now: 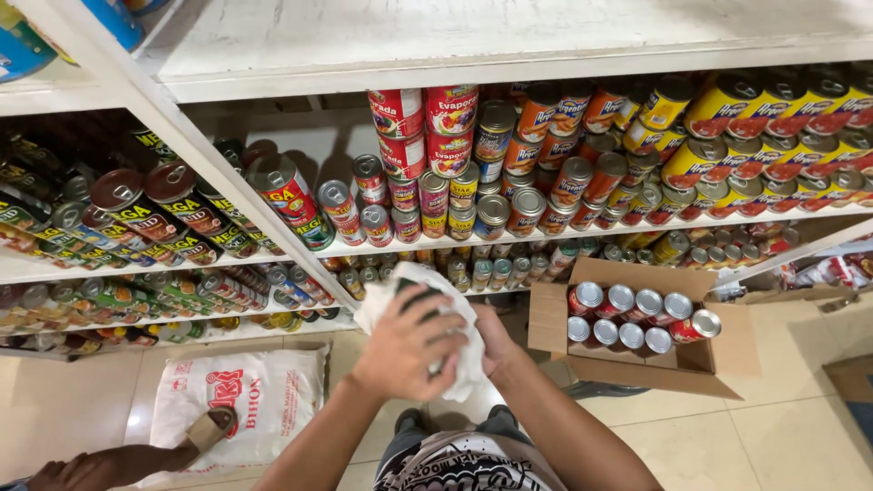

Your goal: Cleaning and organizing canned goods on store shelves by wiping them with a cloth.

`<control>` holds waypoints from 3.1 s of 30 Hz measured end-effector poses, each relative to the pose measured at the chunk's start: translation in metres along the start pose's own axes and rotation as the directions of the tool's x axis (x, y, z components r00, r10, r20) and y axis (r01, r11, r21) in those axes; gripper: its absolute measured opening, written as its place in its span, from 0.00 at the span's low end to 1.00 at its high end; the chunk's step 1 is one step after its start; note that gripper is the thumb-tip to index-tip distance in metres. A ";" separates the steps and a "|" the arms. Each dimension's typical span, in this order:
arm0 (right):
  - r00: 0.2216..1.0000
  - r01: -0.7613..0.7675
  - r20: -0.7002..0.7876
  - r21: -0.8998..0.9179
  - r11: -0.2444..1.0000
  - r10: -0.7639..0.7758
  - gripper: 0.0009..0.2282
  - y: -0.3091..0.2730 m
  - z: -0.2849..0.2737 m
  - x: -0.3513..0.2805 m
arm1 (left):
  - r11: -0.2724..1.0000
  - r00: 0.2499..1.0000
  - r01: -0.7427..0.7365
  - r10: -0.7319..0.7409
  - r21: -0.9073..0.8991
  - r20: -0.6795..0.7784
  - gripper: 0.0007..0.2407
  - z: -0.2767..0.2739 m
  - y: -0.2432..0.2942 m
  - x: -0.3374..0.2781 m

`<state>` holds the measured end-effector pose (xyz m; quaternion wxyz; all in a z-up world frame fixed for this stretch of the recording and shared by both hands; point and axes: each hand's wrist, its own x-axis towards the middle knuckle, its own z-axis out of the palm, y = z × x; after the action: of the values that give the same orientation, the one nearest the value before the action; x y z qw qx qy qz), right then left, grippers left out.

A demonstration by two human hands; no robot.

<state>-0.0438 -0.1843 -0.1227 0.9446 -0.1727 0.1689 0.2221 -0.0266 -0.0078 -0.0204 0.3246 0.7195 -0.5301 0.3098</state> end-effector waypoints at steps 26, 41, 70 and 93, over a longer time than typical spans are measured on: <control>0.982 0.127 -0.125 -0.126 0.984 -0.143 0.35 0.017 -0.014 0.032 | 0.992 0.988 0.010 0.009 -0.126 0.152 0.14 0.003 -0.031 -0.011; 0.962 0.179 -0.136 -0.346 0.921 -0.238 0.38 -0.008 0.059 -0.015 | 1.000 0.999 0.005 -0.004 -0.016 0.037 0.12 0.026 -0.016 -0.015; 0.980 0.126 0.171 -0.132 0.983 -0.103 0.19 0.005 0.026 -0.006 | 0.994 0.995 0.066 -0.060 -0.082 0.084 0.08 -0.038 0.011 0.030; 0.919 0.377 0.229 -0.272 0.885 -0.321 0.37 0.009 0.066 -0.016 | 0.978 0.974 -0.032 0.077 -0.207 0.211 0.04 -0.040 0.027 0.033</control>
<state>-0.0458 -0.1558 -0.0599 0.9413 -0.3263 0.0132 0.0860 -0.0488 -0.0009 0.0336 0.3275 0.6974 -0.6108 0.1823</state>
